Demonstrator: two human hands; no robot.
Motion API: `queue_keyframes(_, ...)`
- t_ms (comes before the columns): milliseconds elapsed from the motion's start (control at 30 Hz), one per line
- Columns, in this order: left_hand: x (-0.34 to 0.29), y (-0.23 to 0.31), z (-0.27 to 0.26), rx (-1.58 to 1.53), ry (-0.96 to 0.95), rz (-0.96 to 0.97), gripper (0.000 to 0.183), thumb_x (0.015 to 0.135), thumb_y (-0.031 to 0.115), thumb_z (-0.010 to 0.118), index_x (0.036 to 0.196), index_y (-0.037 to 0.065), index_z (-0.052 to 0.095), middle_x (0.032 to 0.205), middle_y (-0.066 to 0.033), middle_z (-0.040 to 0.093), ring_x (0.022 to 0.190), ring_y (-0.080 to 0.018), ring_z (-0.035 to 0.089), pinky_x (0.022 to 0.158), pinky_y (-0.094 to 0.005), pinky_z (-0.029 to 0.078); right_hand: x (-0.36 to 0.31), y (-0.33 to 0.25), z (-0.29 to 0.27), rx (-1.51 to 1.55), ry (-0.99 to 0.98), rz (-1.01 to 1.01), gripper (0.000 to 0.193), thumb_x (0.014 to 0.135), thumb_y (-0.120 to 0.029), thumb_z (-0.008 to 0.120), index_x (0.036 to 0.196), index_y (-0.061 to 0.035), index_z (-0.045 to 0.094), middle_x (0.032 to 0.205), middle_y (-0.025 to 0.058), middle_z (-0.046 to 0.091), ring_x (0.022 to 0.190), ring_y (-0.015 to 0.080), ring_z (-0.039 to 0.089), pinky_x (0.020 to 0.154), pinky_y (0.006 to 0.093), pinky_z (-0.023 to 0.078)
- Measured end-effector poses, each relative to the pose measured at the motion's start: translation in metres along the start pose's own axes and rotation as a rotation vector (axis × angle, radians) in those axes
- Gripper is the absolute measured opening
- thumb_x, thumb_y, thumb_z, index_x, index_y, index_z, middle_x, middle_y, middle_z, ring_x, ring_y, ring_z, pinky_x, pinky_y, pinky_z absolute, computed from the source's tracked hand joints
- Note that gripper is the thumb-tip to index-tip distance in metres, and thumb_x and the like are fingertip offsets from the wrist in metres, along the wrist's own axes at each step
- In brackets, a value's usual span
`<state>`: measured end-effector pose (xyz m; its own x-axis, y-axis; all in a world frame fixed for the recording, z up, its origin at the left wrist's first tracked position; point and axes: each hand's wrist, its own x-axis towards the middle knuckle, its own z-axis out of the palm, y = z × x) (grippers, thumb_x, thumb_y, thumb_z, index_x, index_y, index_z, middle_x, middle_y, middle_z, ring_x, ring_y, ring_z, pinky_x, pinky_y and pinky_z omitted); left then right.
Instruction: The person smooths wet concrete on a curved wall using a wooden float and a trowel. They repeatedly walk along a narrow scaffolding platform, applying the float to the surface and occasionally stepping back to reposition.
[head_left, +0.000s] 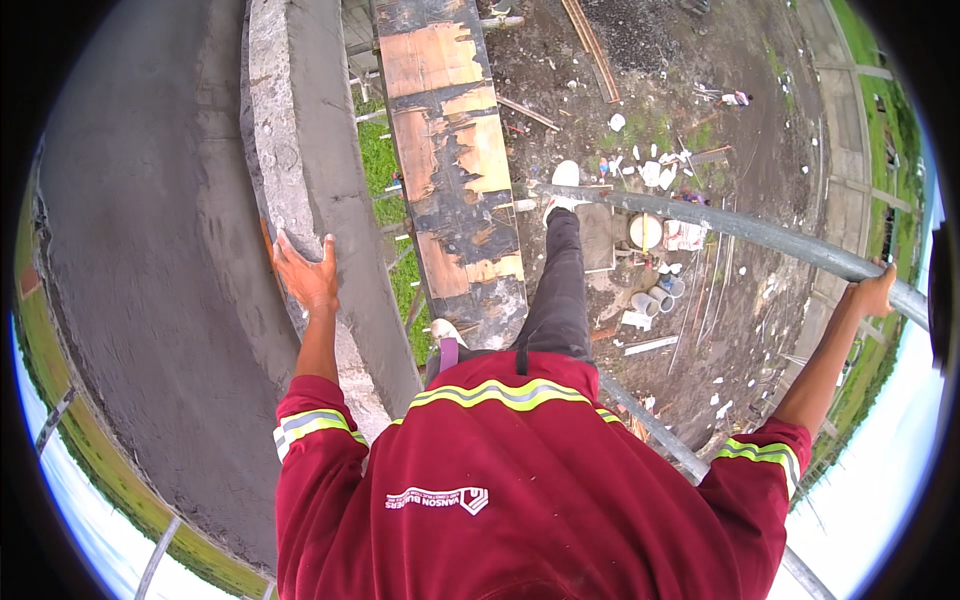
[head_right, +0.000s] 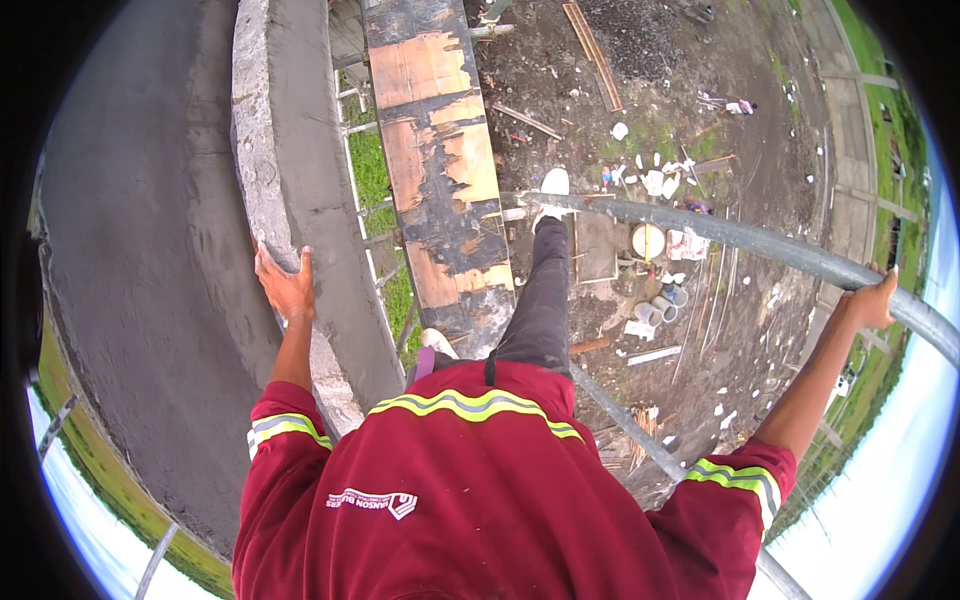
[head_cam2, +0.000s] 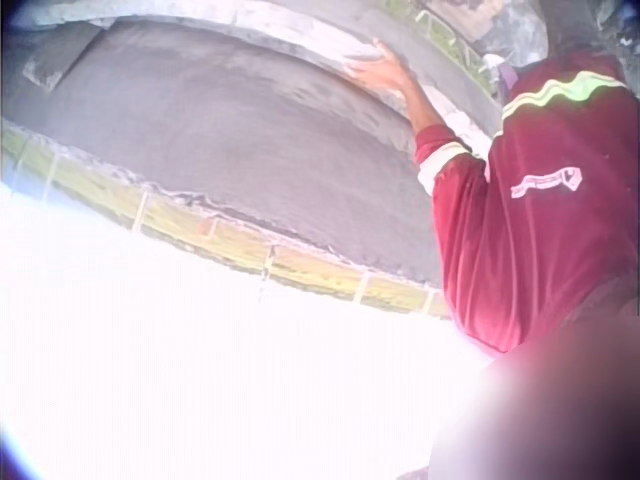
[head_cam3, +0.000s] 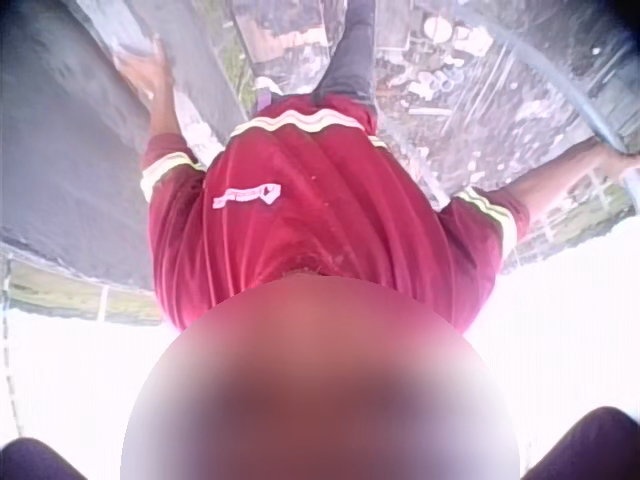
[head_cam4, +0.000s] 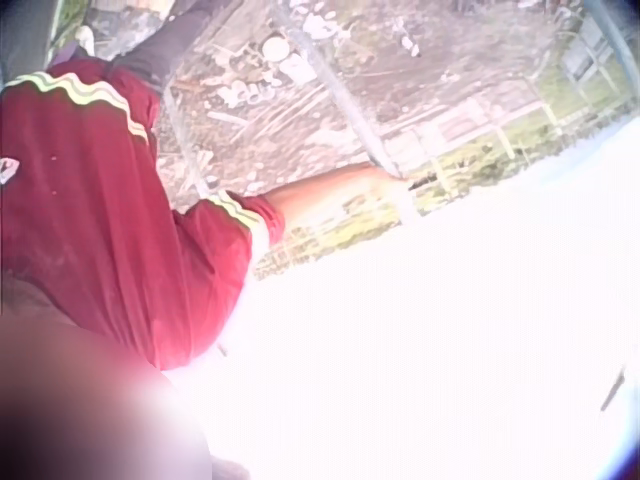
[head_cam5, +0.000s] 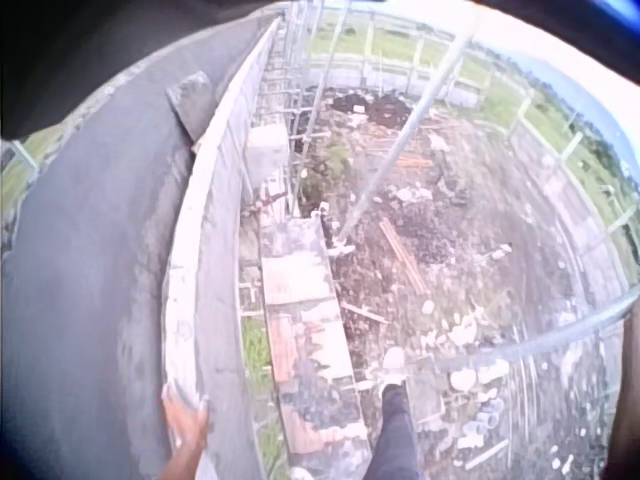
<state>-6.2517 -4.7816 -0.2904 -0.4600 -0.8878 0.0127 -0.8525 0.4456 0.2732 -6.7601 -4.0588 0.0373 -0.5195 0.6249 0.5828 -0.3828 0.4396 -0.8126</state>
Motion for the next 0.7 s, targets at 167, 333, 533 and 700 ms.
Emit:
queue_keyframes(167, 0.000, -0.002, 0.000, 0.008, 0.001, 0.005, 0.096, 0.080, 0.052, 0.076, 0.154, 0.008, 0.031, 0.150, -0.0216, 0.038, 0.140, -0.0403, 0.037, 0.113, -0.0505, 0.036, -0.012, -0.021, -0.002, -0.029, -0.009, 0.038, 0.051, 0.082, -0.009, 0.078, 0.106, 0.0227, 0.046, 0.084, 0.0276, 0.066, 0.068, 0.0341, 0.068, 0.058, 0.0458, 0.059)
queue_keyframes(333, 0.002, -0.001, 0.003, -0.010, -0.001, -0.023, 0.096, 0.080, 0.053, 0.076, 0.153, 0.009, 0.032, 0.150, -0.0201, 0.039, 0.140, -0.0394, 0.037, 0.113, -0.0514, 0.035, -0.067, -0.003, -0.024, 0.091, -0.131, 0.282, 0.040, 0.086, -0.021, 0.077, 0.100, 0.0117, 0.059, 0.086, 0.0217, 0.067, 0.077, 0.0313, 0.067, 0.077, 0.0453, 0.058)
queue_keyframes(533, 0.005, 0.002, 0.001, -0.001, -0.020, -0.021, 0.097, 0.079, 0.050, 0.078, 0.152, 0.008, 0.032, 0.150, -0.0203, 0.039, 0.139, -0.0398, 0.038, 0.112, -0.0513, 0.036, -0.161, 0.061, -0.034, -0.091, -0.193, 0.543, 0.040, 0.092, -0.034, 0.068, 0.095, 0.0052, 0.066, 0.093, 0.0185, 0.067, 0.096, 0.0296, 0.064, 0.091, 0.0440, 0.050)
queue_keyframes(700, 0.009, 0.002, 0.001, 0.013, -0.044, -0.015, 0.096, 0.079, 0.047, 0.078, 0.152, 0.005, 0.031, 0.149, -0.0227, 0.039, 0.138, -0.0414, 0.040, 0.111, -0.0502, 0.037, -0.175, 0.055, -0.035, -0.146, -0.205, 0.597, 0.037, 0.091, -0.032, 0.067, 0.099, 0.0038, 0.066, 0.099, 0.0176, 0.067, 0.099, 0.0301, 0.063, 0.095, 0.0468, 0.049)
